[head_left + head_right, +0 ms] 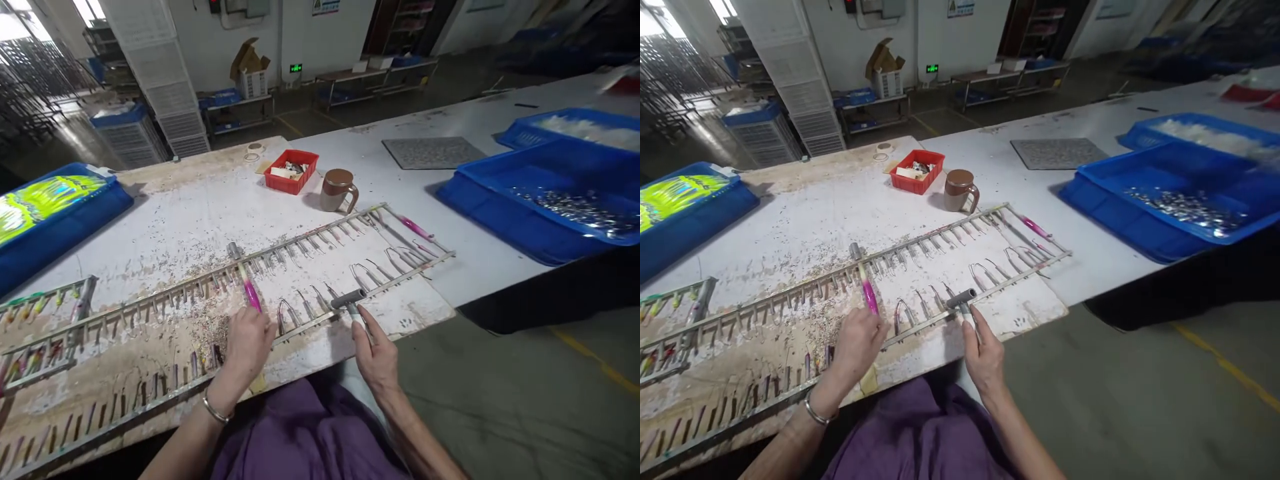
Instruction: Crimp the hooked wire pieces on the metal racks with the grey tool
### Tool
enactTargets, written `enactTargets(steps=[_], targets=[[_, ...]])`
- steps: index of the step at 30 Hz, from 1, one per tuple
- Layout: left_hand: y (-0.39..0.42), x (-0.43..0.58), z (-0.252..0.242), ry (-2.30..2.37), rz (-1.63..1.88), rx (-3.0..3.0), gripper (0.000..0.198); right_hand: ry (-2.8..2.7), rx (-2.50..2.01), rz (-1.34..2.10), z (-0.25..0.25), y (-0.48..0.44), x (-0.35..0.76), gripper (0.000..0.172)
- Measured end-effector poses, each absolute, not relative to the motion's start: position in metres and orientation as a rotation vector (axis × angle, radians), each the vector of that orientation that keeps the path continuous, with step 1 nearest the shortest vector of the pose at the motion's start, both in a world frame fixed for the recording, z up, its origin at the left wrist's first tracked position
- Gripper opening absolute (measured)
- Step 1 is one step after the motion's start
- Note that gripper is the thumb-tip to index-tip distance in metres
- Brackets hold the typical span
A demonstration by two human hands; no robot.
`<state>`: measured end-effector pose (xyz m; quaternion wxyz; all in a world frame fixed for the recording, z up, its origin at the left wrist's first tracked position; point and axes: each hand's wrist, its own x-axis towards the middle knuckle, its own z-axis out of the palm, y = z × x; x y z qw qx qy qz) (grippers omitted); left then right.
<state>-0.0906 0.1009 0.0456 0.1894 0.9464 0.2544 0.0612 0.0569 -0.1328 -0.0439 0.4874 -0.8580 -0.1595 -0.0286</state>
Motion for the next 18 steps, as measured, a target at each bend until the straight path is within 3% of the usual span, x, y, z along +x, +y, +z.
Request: enactTargets(steps=[5, 13, 18], targets=[[0.071, -0.059, 0.021, 0.794, 0.024, 2.829, 0.028, -0.353, -2.061, -0.014, -0.031, -0.141, 0.048, 0.067], [0.067, -0.041, 0.031, 1.118, -0.293, 2.67, 0.026, -0.346, -2.012, 0.131, -0.017, -0.145, 0.038, 0.065], [0.065, -0.044, 0.029, 1.258, -0.204, 2.543, 0.024, -0.353, -1.984, 0.183, -0.016, -0.146, 0.037, 0.065]])
